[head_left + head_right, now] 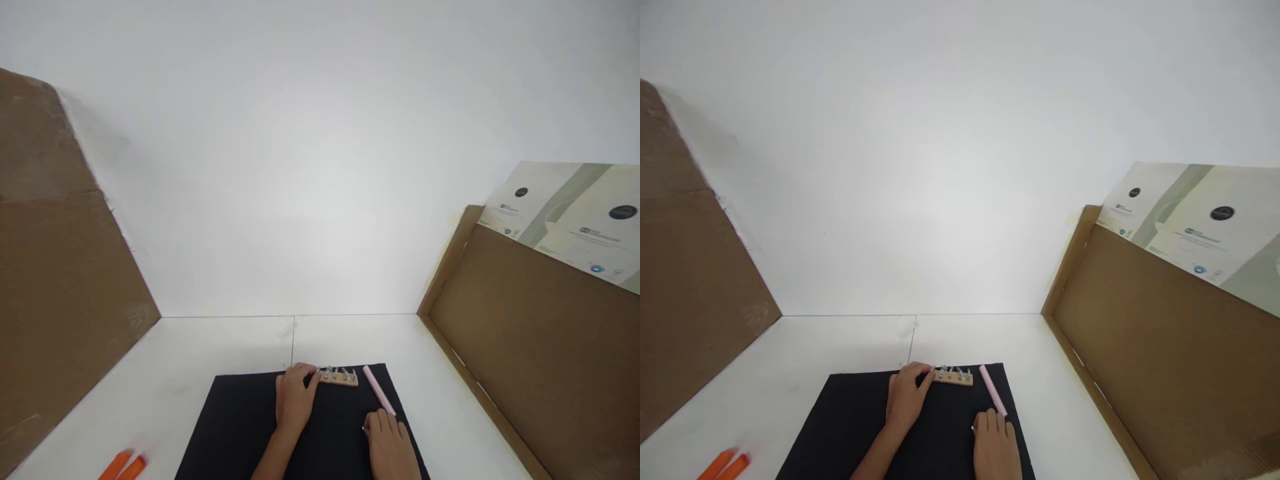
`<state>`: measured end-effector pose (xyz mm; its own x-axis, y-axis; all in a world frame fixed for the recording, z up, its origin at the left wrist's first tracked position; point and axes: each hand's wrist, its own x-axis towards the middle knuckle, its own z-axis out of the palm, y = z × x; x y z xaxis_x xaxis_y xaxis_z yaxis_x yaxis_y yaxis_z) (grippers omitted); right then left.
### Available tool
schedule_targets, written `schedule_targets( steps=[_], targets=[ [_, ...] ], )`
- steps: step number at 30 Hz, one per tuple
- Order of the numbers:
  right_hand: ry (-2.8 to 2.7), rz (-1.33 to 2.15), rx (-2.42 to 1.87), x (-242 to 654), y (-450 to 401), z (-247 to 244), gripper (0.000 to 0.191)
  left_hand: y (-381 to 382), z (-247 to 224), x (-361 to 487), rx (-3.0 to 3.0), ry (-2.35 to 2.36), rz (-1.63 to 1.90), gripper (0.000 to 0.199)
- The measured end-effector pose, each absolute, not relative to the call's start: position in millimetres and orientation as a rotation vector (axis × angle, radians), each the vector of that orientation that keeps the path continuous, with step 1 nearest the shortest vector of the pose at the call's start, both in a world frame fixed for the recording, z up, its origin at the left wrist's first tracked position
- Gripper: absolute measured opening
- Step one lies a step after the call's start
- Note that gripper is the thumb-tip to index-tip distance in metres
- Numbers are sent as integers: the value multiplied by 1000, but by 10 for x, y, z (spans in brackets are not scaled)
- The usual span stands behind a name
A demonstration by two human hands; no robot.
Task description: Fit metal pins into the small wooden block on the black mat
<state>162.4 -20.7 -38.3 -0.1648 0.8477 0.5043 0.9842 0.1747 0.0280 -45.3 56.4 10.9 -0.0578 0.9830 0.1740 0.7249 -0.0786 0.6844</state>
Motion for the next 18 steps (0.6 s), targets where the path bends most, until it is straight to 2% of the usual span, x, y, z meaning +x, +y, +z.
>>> schedule_targets(
  steps=[10, 15, 18],
  targets=[
    [-2162, 85, -1585, 1465, -104, -33, 28, 618, 113, -450, 1829, 1772, 1000, 20],
    [-1987, 456, -1379, 1276, 13, 245, 17, 672, 90, -467, 1821, 1735, 999, 20],
    [-1758, 434, -1183, 1055, 128, 231, 13, 696, 73, -467, 1809, 1732, 1002, 21]
  ],
)
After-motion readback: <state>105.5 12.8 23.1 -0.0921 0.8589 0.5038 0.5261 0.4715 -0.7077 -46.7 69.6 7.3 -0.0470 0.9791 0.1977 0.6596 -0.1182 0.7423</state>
